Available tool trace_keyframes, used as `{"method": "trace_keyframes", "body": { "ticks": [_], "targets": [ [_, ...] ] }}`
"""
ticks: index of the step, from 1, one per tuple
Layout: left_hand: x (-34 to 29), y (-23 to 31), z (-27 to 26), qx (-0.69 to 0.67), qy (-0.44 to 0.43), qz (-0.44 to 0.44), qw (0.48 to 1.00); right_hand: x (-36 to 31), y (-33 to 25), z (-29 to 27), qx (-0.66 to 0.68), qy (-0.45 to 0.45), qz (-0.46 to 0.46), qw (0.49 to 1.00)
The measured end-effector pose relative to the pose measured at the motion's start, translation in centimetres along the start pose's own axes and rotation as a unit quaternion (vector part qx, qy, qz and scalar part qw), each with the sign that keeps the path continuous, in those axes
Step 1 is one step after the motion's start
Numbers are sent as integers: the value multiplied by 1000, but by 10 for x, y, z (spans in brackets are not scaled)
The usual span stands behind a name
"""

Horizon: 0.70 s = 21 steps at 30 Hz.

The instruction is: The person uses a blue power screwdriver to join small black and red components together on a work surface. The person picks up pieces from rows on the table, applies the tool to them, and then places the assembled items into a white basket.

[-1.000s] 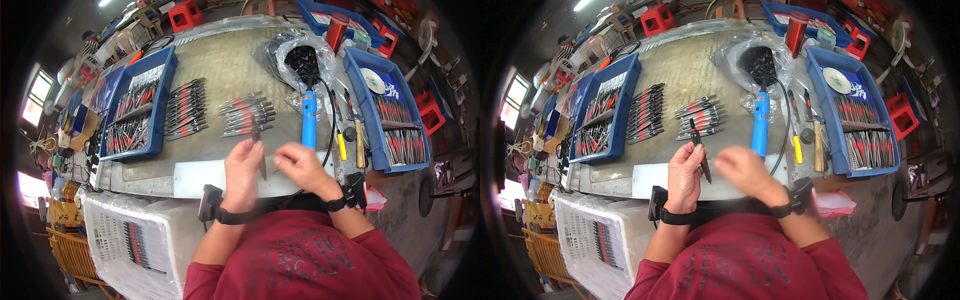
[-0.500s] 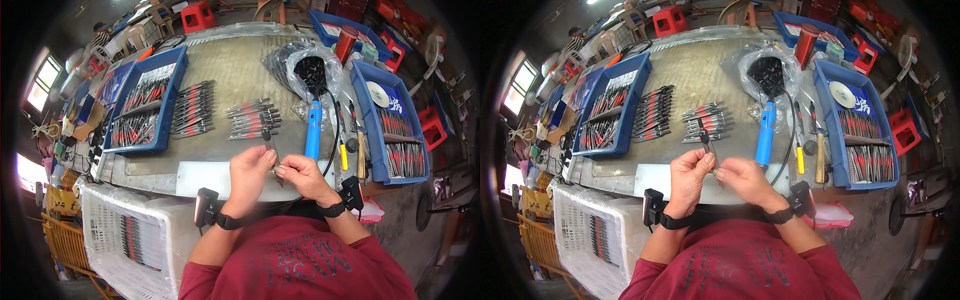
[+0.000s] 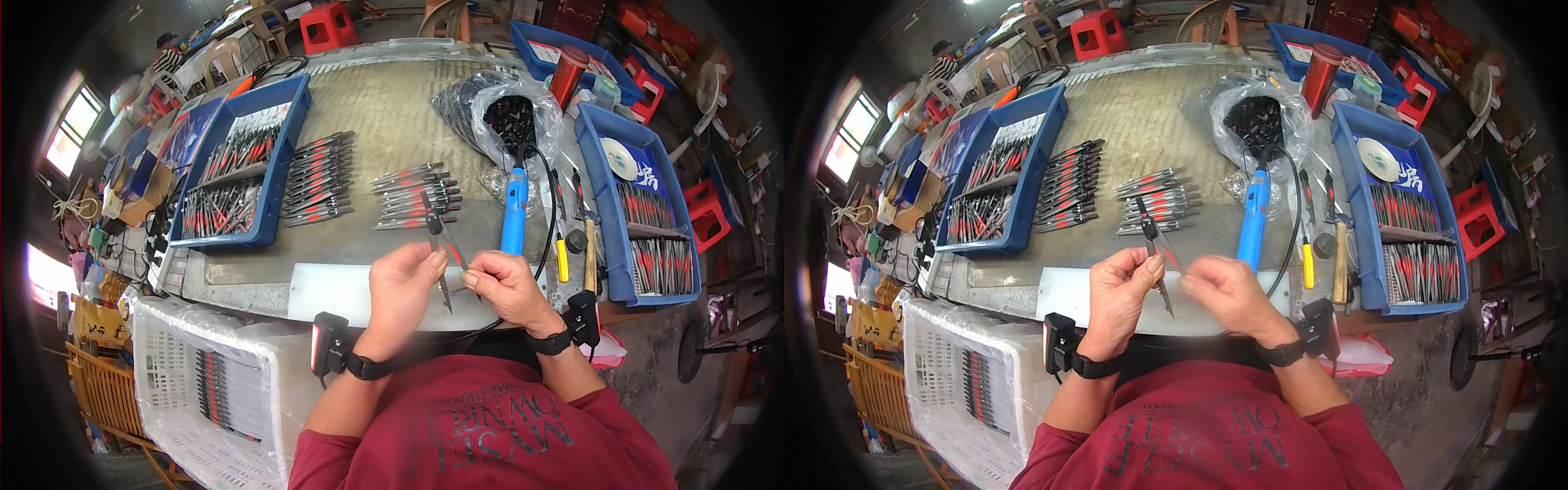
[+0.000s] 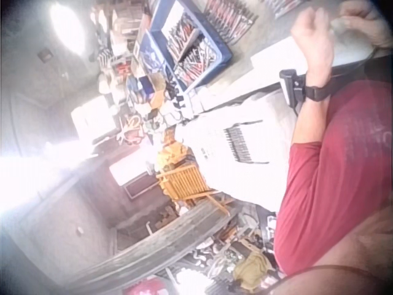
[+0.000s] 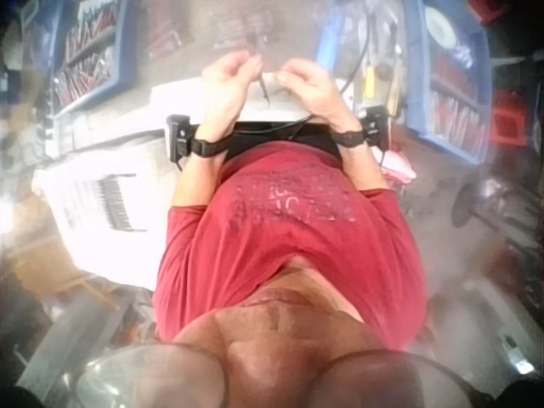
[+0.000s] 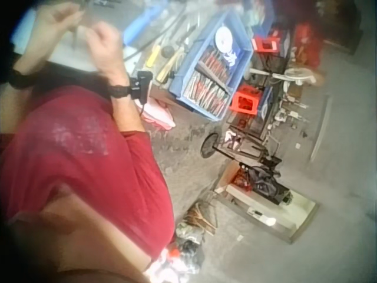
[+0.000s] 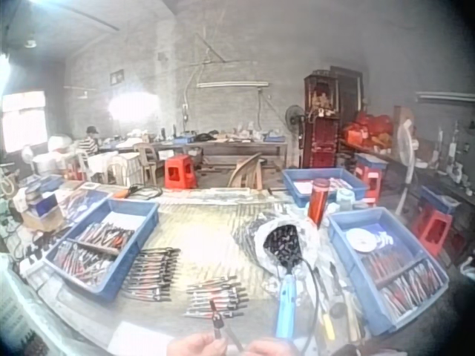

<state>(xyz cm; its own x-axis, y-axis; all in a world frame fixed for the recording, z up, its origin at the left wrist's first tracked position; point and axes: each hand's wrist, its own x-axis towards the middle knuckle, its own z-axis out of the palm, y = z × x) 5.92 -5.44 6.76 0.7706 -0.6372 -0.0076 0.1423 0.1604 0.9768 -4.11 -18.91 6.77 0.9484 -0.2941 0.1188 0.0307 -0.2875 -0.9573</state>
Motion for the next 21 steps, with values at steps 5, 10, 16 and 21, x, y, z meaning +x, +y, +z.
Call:
{"method": "trace_keyframes", "body": {
  "ticks": [5,10,16,21],
  "targets": [
    [-2,5,0,18,0,-9,1000,-1,-1,-7,-2,2,-3,1000],
    [4,3,-10,-92,-97,-68,989,-4,-2,-12,87,-46,30,995],
    [8,-8,-15,-243,-250,-162,923,-12,-3,-1,299,-90,68,948],
    [6,-13,-16,-178,-224,-135,949,-14,-1,5,283,-92,46,954]
  ]
}}
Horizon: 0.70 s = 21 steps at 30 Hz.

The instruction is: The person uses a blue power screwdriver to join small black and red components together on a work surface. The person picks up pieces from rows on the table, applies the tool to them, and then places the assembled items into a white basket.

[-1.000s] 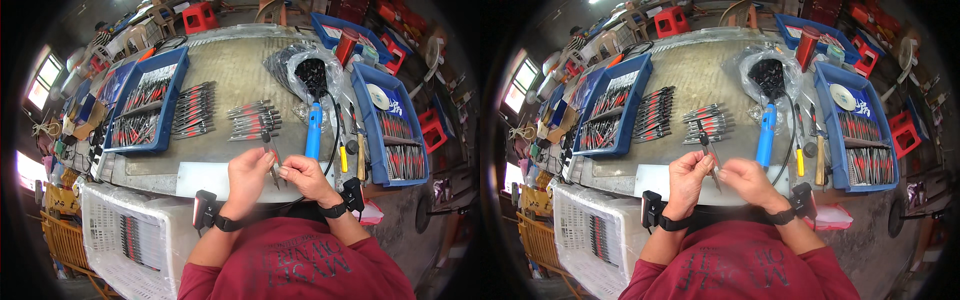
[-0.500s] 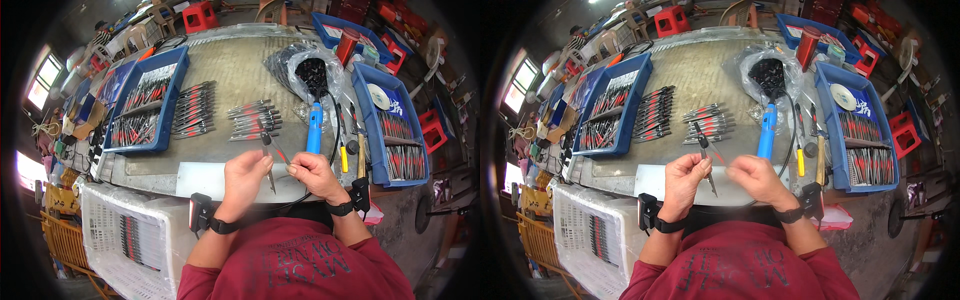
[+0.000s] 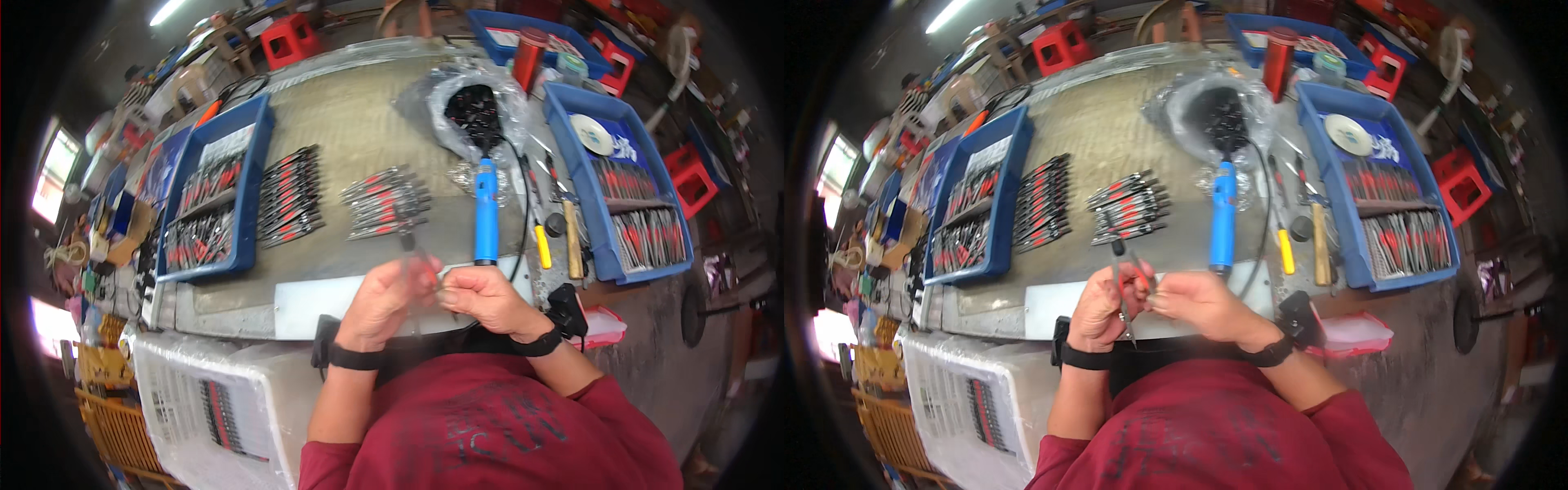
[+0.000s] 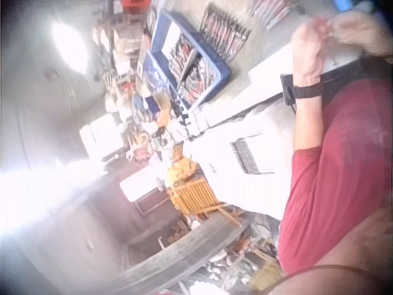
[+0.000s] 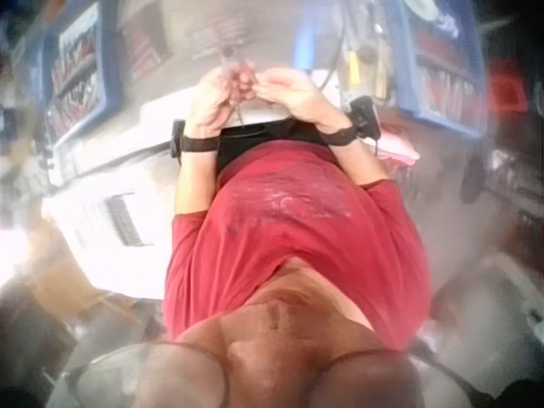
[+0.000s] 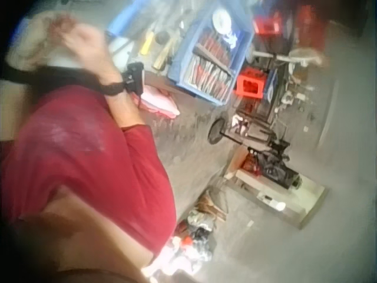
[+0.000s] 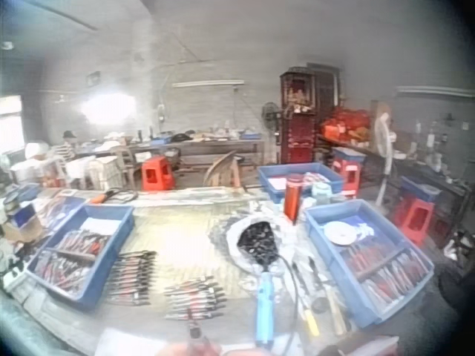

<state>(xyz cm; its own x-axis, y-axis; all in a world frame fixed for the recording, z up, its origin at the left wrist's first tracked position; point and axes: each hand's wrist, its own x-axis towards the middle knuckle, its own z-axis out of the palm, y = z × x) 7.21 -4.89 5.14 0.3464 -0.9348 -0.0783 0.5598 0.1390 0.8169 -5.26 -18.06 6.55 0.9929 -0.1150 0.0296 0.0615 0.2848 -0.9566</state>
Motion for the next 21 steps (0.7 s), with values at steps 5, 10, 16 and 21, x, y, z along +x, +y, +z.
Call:
{"method": "trace_keyframes", "body": {
  "ticks": [5,10,16,21],
  "targets": [
    [3,-5,2,-22,-13,58,998,0,9,7,-74,36,-44,996],
    [7,-7,5,-16,-19,49,998,0,10,7,-140,48,-117,982],
    [9,-9,7,37,7,54,998,-7,8,-6,-190,106,-134,967],
    [8,-6,14,75,61,70,993,-23,-9,-76,-520,360,-161,758]
  ]
}}
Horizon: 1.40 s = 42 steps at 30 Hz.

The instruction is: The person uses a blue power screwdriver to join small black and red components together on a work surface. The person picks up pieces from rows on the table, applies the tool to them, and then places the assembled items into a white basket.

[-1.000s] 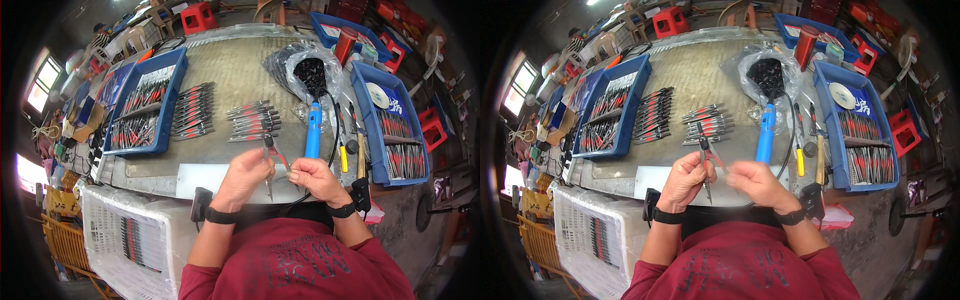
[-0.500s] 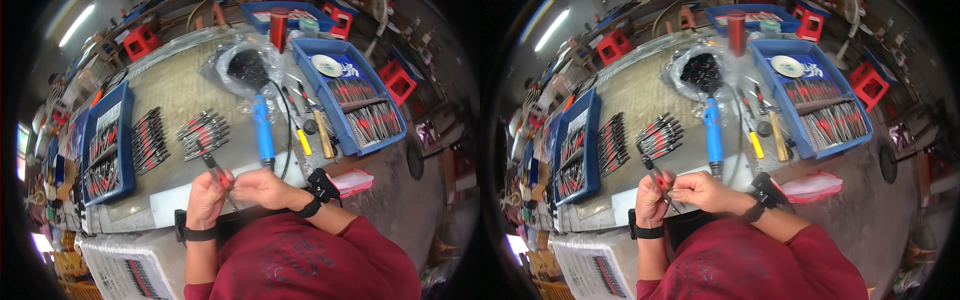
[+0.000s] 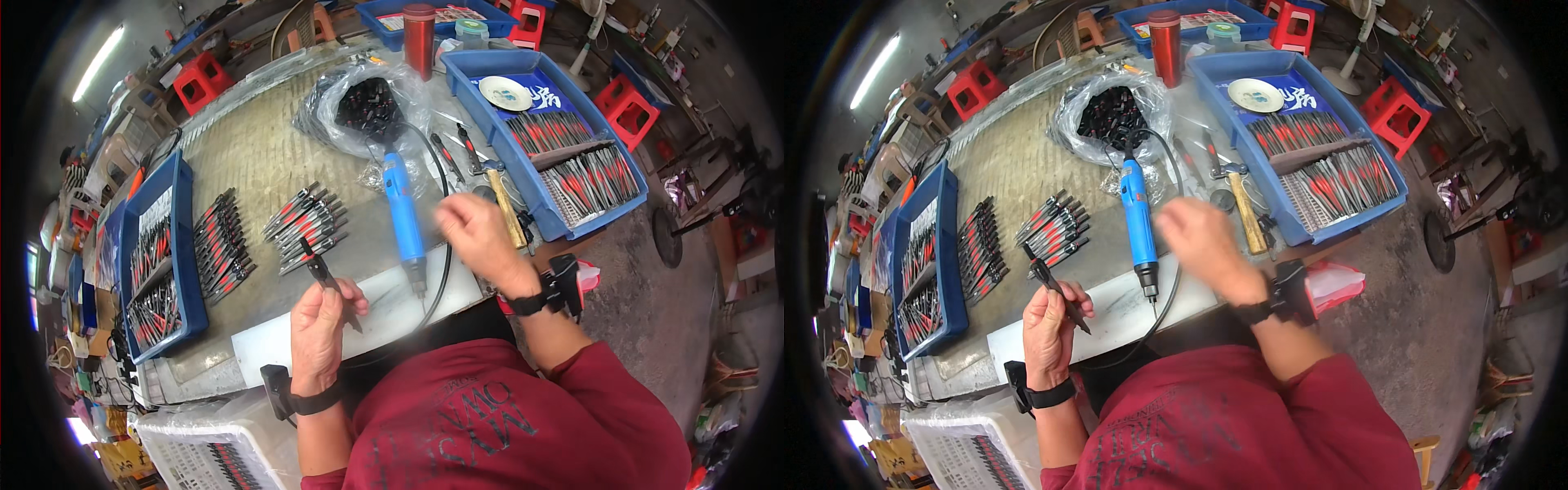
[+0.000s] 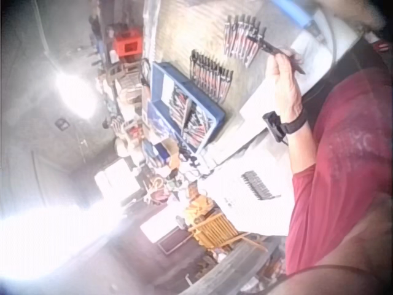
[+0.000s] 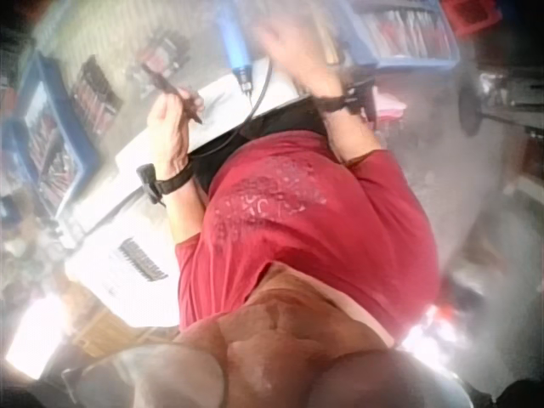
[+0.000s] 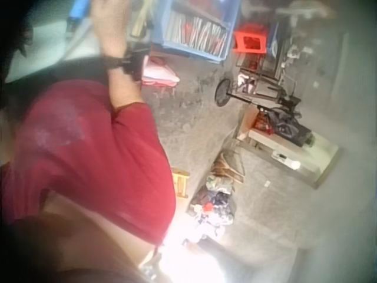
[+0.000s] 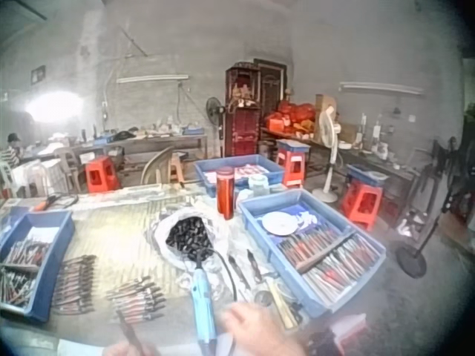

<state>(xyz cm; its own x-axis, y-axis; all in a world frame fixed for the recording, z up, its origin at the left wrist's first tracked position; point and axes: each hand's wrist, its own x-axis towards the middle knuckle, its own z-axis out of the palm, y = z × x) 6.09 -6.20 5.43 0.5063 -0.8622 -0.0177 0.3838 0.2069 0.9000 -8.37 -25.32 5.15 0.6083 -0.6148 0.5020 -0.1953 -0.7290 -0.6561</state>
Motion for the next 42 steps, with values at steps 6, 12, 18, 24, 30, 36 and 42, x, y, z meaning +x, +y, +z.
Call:
{"method": "trace_keyframes", "body": {
  "ticks": [6,12,18,24,30,36,42],
  "targets": [
    [-2,-1,9,41,68,-88,993,-12,34,-7,-293,-93,104,946],
    [-1,-6,5,55,84,-57,993,-11,39,-7,-297,-100,106,944],
    [-3,-4,3,50,125,-38,990,-19,36,-5,-291,-119,105,943],
    [-5,0,-3,48,136,-21,989,-9,24,-14,-136,-55,67,987],
    [-7,-1,0,74,148,17,986,-5,-27,-16,102,-62,1,993],
    [-12,0,1,94,159,35,982,-14,-60,5,41,-179,-139,973],
    [-14,-3,1,136,172,51,974,-20,-63,21,28,-155,-187,970]
  ]
}}
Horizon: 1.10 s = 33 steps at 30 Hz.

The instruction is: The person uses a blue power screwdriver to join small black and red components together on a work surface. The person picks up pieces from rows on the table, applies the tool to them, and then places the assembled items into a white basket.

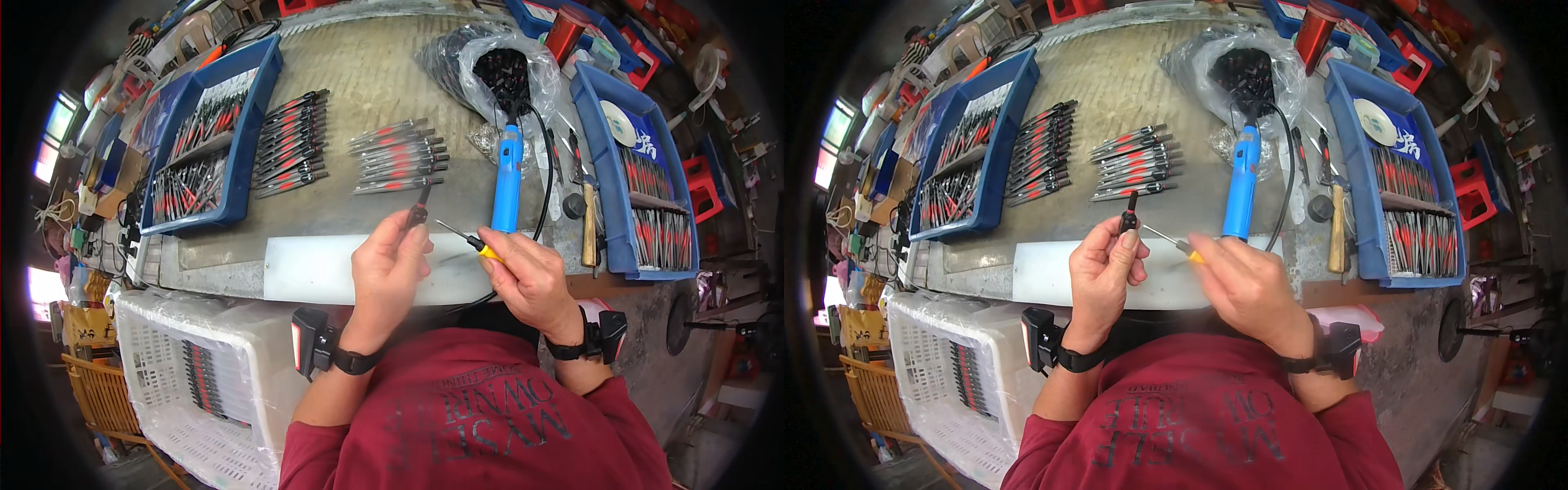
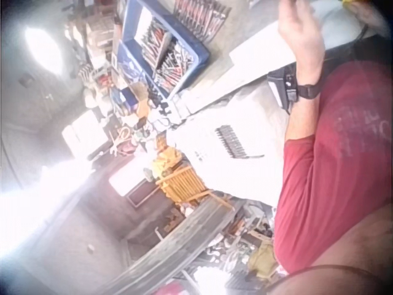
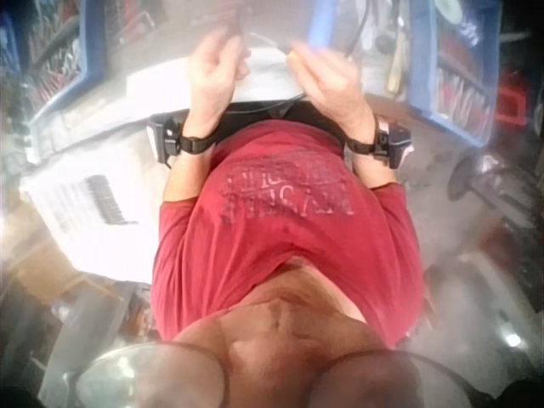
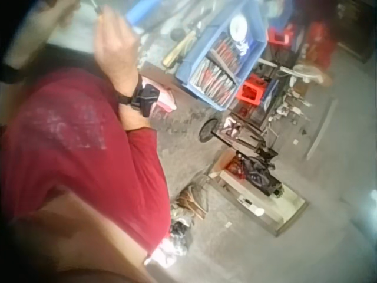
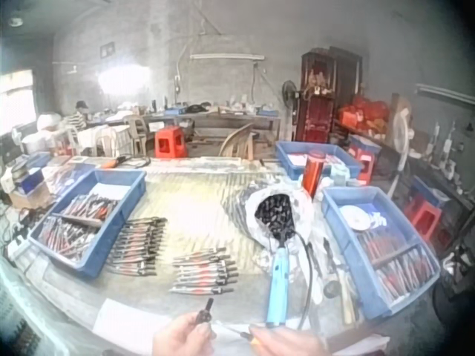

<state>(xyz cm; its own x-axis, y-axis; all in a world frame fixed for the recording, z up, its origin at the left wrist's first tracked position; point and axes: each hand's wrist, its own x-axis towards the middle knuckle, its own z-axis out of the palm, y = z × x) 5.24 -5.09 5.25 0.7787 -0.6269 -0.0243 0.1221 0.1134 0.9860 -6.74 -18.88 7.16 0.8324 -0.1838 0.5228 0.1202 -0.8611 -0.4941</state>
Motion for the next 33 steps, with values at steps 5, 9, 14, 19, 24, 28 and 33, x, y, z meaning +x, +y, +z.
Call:
{"method": "trace_keyframes", "body": {
  "ticks": [5,9,14,19,24,28,33],
  "targets": [
    [0,-2,4,25,-2,13,1000,-3,-1,-1,22,-29,42,998],
    [-1,-2,5,23,2,5,1000,-2,2,4,15,5,9,1000],
    [-1,-2,4,33,1,-3,999,-3,3,4,22,2,16,1000],
    [-1,-4,6,42,7,-2,999,-4,2,5,19,5,13,1000],
    [2,-11,4,186,22,117,975,-5,-1,5,-14,-11,8,1000],
    [5,-15,4,335,55,297,892,-7,-5,6,21,-36,56,998],
    [3,-12,5,382,60,327,862,-6,-2,11,198,-42,143,969]
  ]
}}
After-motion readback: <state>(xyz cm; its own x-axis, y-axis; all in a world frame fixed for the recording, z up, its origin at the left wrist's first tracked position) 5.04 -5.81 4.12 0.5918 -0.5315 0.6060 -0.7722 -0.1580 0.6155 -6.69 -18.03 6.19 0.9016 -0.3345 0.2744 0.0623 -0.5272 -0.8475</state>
